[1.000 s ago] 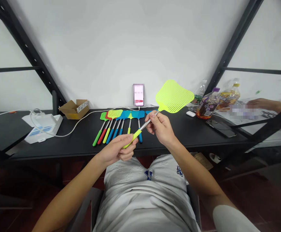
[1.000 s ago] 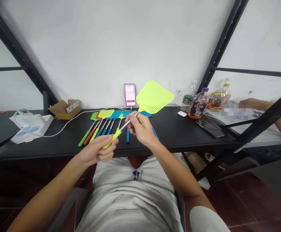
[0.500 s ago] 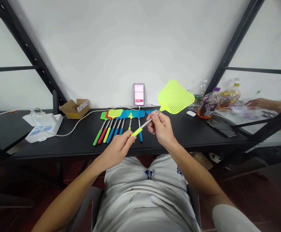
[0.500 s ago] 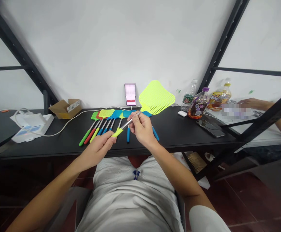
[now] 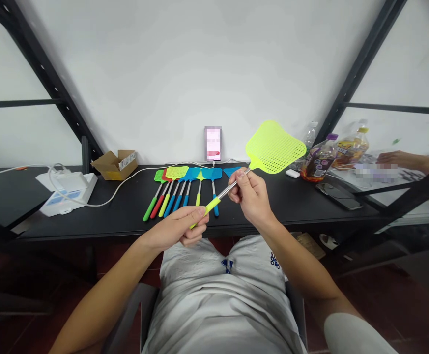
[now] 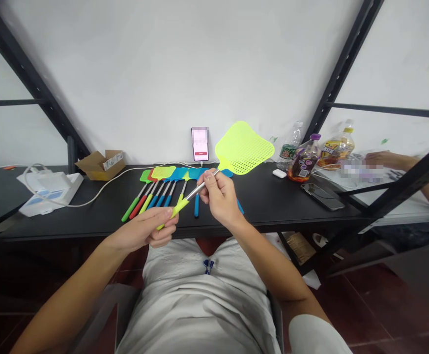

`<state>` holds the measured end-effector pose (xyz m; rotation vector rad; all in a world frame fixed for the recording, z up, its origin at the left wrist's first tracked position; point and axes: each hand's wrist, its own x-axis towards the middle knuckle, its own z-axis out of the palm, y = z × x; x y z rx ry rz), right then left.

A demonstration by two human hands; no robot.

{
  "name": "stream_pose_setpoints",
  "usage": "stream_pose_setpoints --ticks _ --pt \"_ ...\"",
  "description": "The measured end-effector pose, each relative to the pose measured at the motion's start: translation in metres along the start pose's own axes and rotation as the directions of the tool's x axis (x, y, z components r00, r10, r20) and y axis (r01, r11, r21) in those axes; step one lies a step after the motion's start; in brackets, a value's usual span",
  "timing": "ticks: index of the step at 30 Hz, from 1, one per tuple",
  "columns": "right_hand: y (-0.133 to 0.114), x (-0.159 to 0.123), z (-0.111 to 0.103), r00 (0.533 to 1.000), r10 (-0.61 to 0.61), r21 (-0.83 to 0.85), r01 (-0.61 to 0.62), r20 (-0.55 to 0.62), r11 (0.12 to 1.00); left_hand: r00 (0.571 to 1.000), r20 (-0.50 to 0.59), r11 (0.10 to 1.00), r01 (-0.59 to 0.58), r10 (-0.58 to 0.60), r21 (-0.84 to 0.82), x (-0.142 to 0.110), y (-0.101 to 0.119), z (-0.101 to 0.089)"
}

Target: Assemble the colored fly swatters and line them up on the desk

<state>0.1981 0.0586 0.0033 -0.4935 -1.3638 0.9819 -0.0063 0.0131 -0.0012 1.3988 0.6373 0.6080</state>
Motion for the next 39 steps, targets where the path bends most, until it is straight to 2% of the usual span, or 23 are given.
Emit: stream_pose_setpoints --ticks 2,4,7,10,14,17,22,28,30,32,34,35,37,39 --pt "-0.003 0.003 -0.005 0.999 -0.022 0.007 0.022 -0.025 1.000 0.999 0.034 0.997 0.036 -0.034 -0.072 -0.001 0.000 -0.002" --pt "-0.006 0.007 -0.012 0.998 -0.046 0.026 0.047 -0.054 0.999 0.999 0.030 0.997 0.030 -0.028 -0.076 -0.001 0.001 -0.002" --pt "-0.010 0.013 -0.020 0.997 -0.038 0.023 0.040 -0.066 0.999 0.999 -0.027 0.999 -0.031 0.032 0.028 0.001 0.001 0.002" --pt "-0.008 0.013 -0.019 0.999 -0.009 0.002 0.009 -0.052 1.000 0.991 -0.104 0.983 -0.061 0.080 0.171 0.002 0.001 0.009" --pt "-0.001 0.006 -0.007 0.999 0.041 0.018 -0.041 0.009 0.999 0.972 -0.199 0.947 -0.055 0.123 0.317 0.000 0.002 0.018" --pt "0.003 0.004 -0.002 0.993 0.092 0.008 -0.093 0.069 0.996 0.957 -0.233 0.880 -0.044 0.172 0.472 -0.001 0.004 0.019" --pt "0.011 0.007 -0.002 0.948 0.212 -0.096 -0.194 0.237 0.976 0.873 -0.316 0.729 -0.063 0.371 0.682 0.005 0.001 0.009" --pt "0.026 0.008 0.003 0.884 0.307 -0.116 -0.284 0.353 0.952 0.899 -0.304 0.769 -0.052 0.314 0.638 0.017 -0.013 0.004" --pt "0.027 0.010 0.000 0.872 0.333 -0.138 -0.303 0.359 0.943 0.873 -0.354 0.769 -0.036 0.335 0.638 0.019 -0.013 -0.001" --pt "0.025 0.016 -0.011 0.867 0.360 -0.262 -0.280 0.343 0.924 0.815 -0.443 0.751 0.014 0.374 0.660 0.023 -0.010 -0.013" --pt "0.021 0.023 -0.029 0.872 0.382 -0.501 -0.193 0.308 0.843 0.738 -0.520 0.691 0.101 0.431 0.716 0.028 -0.004 -0.032" --pt "0.018 0.028 -0.040 0.889 0.377 -0.637 -0.136 0.259 0.759 0.723 -0.531 0.634 0.167 0.442 0.755 0.031 -0.001 -0.044" --pt "0.013 0.036 -0.063 0.929 0.355 -0.870 -0.085 0.107 0.486 0.734 -0.541 0.491 0.322 0.410 0.810 0.040 0.004 -0.068" --pt "0.009 0.044 -0.083 0.940 0.341 -0.970 -0.111 -0.032 0.215 0.742 -0.549 0.385 0.412 0.385 0.826 0.051 0.006 -0.089"
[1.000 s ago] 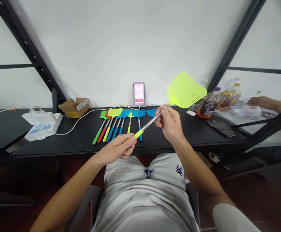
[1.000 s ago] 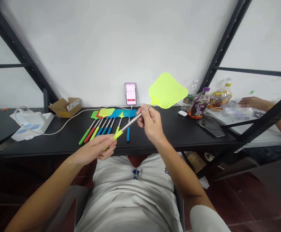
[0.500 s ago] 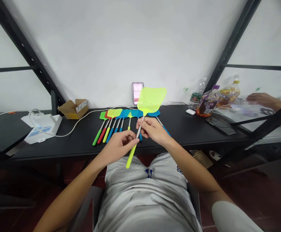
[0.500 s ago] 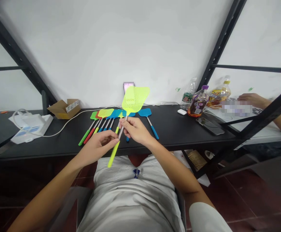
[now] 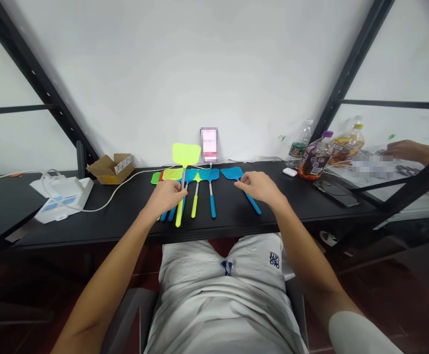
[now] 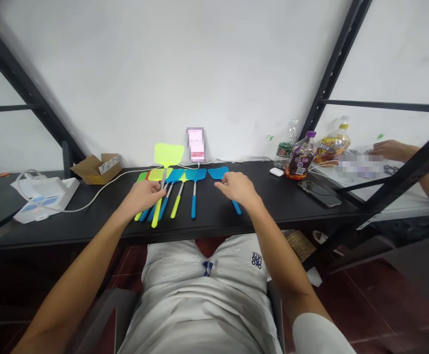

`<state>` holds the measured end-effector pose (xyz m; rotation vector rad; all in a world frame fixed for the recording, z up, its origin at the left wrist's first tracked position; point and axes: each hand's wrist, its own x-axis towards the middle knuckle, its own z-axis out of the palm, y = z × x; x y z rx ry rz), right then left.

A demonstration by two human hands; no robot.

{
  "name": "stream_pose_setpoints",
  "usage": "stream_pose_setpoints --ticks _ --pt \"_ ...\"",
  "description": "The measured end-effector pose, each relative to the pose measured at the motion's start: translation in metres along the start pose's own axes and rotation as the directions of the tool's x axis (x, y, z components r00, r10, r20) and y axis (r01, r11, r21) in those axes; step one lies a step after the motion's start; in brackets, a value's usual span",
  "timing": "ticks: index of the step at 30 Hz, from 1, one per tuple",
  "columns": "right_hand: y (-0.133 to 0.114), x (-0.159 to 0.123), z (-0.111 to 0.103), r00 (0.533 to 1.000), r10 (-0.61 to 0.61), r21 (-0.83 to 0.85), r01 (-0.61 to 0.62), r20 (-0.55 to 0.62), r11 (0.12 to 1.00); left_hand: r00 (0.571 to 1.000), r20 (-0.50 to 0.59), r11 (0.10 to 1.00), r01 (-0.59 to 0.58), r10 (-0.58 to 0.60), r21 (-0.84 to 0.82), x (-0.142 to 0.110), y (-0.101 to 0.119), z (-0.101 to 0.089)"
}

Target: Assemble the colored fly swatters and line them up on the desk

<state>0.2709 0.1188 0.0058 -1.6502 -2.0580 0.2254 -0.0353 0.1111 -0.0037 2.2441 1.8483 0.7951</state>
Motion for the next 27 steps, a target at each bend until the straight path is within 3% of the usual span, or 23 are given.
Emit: stream_pose_setpoints --ticks 3,7,17,27 --pt "0.018 0.007 -0.009 0.989 0.147 -0.191 -0.141 0.017 0.971 0.991 0.126 0.992 0.022 -0.038 0.125 0.020 -0.010 0.008" --pt "0.026 0.012 -0.006 0.961 0.231 -0.285 -0.181 0.155 0.941 0.980 0.192 0.986 0.014 -0.046 0.165 0.034 -0.009 0.020" --pt "0.026 0.019 0.010 0.935 0.232 -0.370 -0.123 0.267 0.921 0.963 0.248 0.941 0.012 -0.101 0.337 0.053 -0.002 0.036" --pt "0.030 0.022 0.014 0.925 0.201 -0.398 -0.060 0.322 0.915 0.970 0.219 0.910 0.000 -0.101 0.415 0.048 0.003 0.037"
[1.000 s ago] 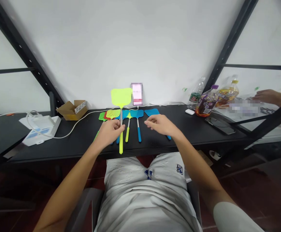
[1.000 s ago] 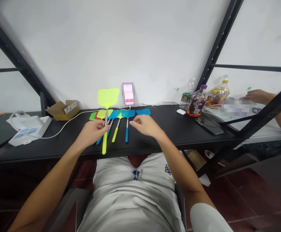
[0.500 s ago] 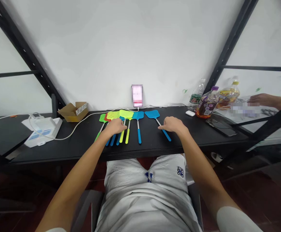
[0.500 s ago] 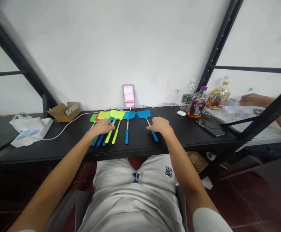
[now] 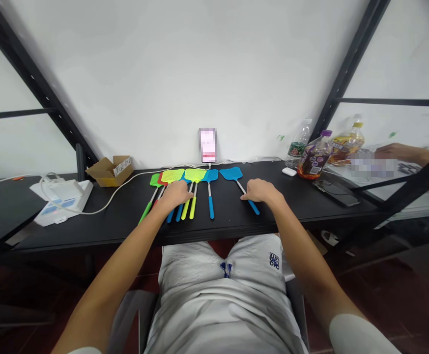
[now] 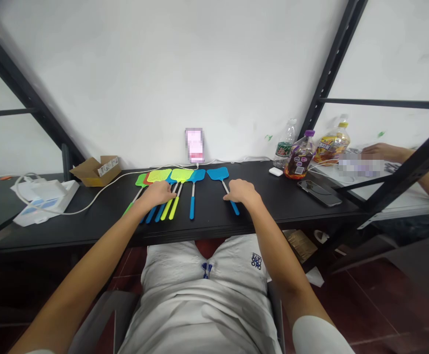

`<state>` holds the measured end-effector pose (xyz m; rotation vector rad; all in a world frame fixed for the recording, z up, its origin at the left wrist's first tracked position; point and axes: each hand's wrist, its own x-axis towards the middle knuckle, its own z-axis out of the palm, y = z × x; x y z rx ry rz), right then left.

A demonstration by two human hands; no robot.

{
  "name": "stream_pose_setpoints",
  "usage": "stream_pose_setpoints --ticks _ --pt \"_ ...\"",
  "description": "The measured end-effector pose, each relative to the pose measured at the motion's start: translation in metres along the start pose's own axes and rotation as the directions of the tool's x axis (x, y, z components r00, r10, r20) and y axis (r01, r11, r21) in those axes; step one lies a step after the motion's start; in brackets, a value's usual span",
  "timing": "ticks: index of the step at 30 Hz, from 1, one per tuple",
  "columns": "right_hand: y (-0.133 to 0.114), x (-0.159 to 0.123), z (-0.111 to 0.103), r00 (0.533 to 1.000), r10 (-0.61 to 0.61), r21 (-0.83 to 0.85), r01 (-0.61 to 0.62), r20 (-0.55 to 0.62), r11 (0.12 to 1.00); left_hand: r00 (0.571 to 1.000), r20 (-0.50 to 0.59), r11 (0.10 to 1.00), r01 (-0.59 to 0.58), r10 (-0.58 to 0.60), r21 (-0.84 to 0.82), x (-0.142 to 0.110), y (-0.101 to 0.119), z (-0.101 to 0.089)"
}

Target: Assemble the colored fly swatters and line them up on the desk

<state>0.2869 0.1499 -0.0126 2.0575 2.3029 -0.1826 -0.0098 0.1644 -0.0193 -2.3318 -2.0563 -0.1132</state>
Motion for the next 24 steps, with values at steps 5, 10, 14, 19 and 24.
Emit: stream_pose_setpoints --ticks 5,10,14,19,24 --pt "0.002 -0.006 -0.002 1.000 -0.022 -0.029 0.022 0.015 0.999 0.999 -0.048 1.000 -0.004 0.003 -0.012 -0.015 0.003 -0.009" --pt "0.006 -0.023 -0.015 0.996 -0.083 -0.007 0.083 -0.026 0.997 0.982 -0.135 0.970 -0.157 0.133 -0.187 -0.071 0.025 -0.021" --pt "0.001 -0.044 -0.031 0.953 -0.242 0.187 0.275 -0.181 0.943 0.934 -0.083 0.838 -0.350 0.349 -0.418 -0.127 0.051 -0.023" --pt "-0.012 -0.071 -0.042 0.884 -0.338 0.552 0.466 -0.323 0.691 0.904 0.024 0.686 -0.307 0.427 -0.659 -0.158 0.063 -0.022" --pt "-0.028 -0.084 -0.039 0.804 -0.529 0.791 0.501 -0.274 0.352 0.917 -0.004 0.521 -0.231 0.399 -0.821 -0.160 0.059 -0.020"
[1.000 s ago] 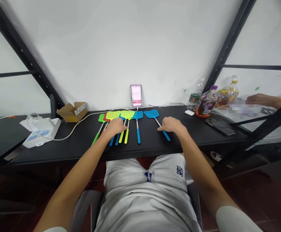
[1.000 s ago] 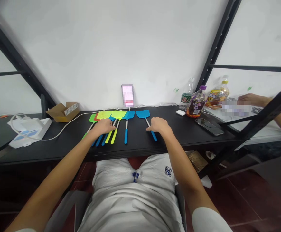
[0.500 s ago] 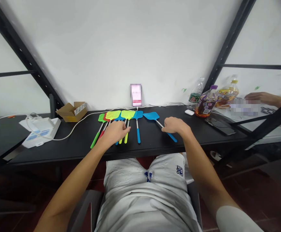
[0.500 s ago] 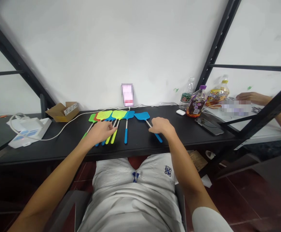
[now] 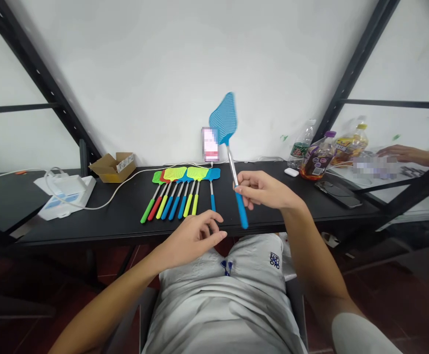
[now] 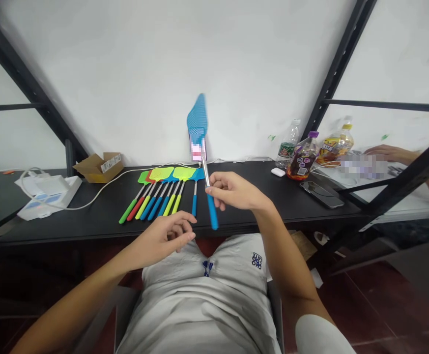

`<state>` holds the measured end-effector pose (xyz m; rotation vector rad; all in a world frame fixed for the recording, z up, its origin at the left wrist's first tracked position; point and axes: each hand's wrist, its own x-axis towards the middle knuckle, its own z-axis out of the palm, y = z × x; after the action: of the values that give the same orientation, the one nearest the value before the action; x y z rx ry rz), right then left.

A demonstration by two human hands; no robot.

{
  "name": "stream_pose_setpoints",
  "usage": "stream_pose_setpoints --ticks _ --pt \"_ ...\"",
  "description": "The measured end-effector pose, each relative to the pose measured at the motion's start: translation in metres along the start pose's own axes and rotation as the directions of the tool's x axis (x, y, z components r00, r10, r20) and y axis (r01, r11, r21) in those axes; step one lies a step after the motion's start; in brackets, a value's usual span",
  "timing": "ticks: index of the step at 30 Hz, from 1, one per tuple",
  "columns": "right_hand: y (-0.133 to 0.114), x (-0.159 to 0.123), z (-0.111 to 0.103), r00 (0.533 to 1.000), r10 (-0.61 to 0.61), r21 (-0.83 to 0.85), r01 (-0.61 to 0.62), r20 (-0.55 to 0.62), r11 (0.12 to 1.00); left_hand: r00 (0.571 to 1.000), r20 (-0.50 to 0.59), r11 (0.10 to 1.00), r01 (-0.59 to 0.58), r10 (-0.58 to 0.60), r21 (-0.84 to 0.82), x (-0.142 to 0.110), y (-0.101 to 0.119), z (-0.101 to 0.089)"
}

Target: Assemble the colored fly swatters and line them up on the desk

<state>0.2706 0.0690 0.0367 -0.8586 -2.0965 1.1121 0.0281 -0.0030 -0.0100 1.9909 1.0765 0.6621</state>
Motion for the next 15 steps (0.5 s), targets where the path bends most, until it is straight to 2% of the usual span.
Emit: stream_pose_setpoints --ticks 4,9,15 --pt "-0.002 0.003 0.012 0.990 -0.108 0.123 0.096 0.090 0.988 0.999 -0.037 0.997 -0.019 0.016 -0.072 -0.001 -0.003 0.003" --pt "-0.006 0.004 0.020 0.987 -0.102 0.157 0.083 0.122 0.984 0.999 0.022 0.991 -0.046 0.049 -0.126 0.000 -0.002 0.004" --pt "-0.008 0.002 0.018 0.993 -0.115 0.166 0.118 -0.029 0.979 0.998 0.032 0.995 -0.045 0.048 -0.091 0.001 -0.003 0.005"
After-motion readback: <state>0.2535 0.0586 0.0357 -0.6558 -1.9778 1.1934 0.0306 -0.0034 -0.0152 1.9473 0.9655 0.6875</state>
